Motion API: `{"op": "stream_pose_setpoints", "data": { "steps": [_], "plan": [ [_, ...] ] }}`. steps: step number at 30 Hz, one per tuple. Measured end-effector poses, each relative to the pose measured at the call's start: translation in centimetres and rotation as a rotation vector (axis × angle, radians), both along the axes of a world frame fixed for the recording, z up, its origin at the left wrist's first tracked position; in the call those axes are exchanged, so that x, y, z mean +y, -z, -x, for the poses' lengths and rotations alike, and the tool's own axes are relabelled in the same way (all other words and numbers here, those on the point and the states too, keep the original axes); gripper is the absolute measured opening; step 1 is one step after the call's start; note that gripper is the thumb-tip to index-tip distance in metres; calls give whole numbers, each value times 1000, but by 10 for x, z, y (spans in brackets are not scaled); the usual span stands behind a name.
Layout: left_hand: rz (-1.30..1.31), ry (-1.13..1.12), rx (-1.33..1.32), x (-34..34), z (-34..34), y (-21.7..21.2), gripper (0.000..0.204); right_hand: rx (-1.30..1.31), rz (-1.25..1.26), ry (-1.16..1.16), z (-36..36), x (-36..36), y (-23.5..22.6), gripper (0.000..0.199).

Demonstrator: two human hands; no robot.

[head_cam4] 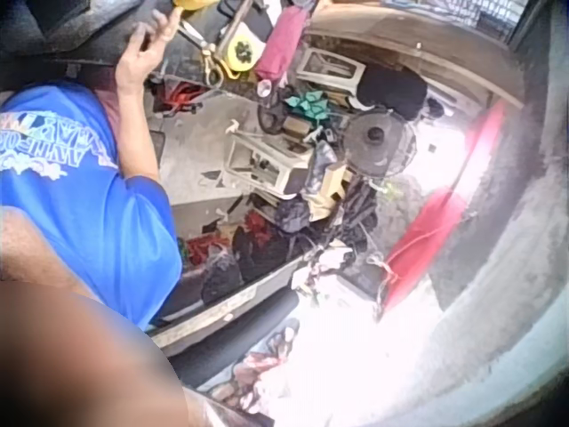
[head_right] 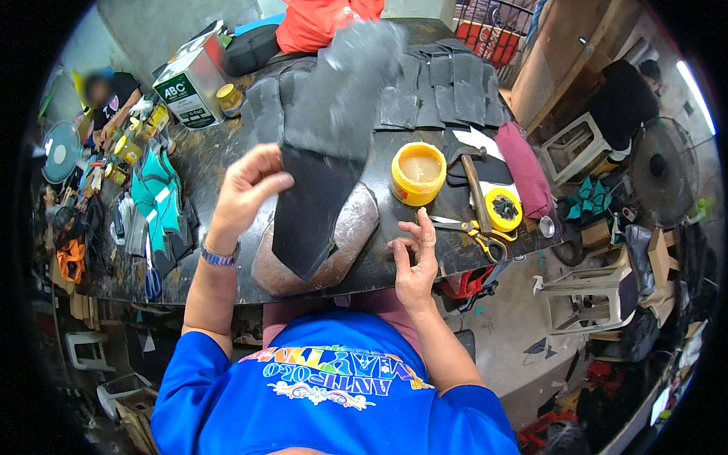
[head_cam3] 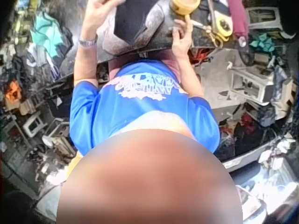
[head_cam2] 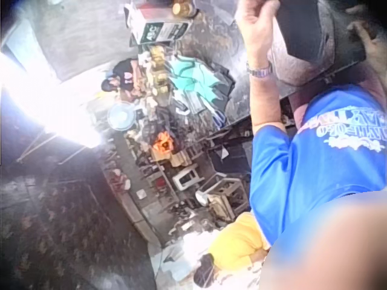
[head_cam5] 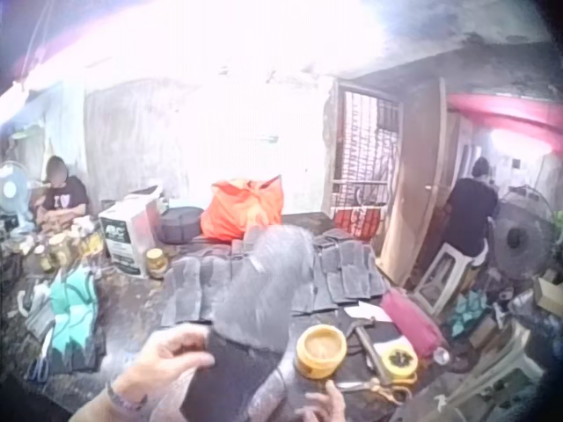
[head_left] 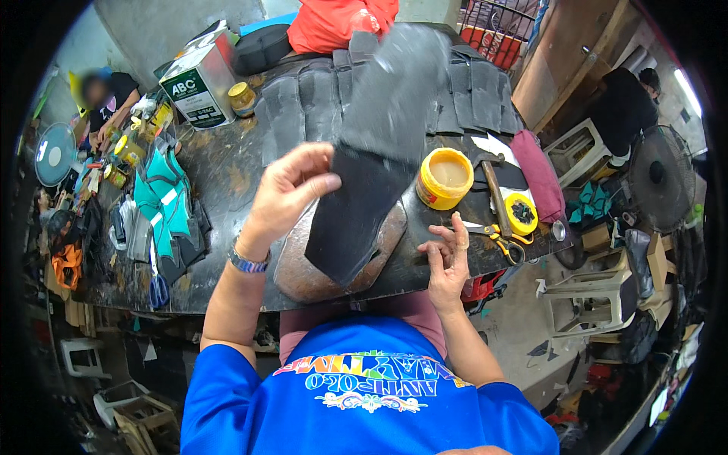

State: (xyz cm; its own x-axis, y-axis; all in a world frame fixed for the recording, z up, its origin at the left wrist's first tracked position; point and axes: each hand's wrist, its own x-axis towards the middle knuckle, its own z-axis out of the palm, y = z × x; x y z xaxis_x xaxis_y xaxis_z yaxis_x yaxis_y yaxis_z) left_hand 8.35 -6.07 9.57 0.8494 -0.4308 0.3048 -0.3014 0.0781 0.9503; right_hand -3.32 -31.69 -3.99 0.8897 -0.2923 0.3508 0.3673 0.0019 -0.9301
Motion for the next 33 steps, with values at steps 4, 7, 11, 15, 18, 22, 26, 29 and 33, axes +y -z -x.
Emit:
{"op": "stream_pose_setpoints", "data": {
  "steps": [4,7,11,15,18,22,26,29,33],
  "plan": [
    [98,-57,-81,-26,-45,-18,37,25,-75,17,-1,-8,2,68],
    [91,-129,-1,-65,-102,-17,40,34,-144,-8,-3,-9,3,71],
    [183,-117,46,-124,-182,0,42,6,-96,-20,-3,-7,5,76],
    [221,-129,174,-183,-247,25,42,29,-109,-20,-2,-7,5,78],
    [225,-150,209,-222,-276,46,47,47,-97,-14,-1,-8,5,76],
    [99,-235,112,-251,-299,66,52,70,-68,-14,-1,-8,6,76],
    [-360,-439,-423,-237,-279,81,52,66,-62,-11,-1,-6,6,79],
    [-224,-93,-281,-205,-232,84,35,56,-57,-20,-1,-6,7,80],
    [-280,90,-23,-131,-145,83,26,75,27,-22,0,-5,9,76]
  ]
}}
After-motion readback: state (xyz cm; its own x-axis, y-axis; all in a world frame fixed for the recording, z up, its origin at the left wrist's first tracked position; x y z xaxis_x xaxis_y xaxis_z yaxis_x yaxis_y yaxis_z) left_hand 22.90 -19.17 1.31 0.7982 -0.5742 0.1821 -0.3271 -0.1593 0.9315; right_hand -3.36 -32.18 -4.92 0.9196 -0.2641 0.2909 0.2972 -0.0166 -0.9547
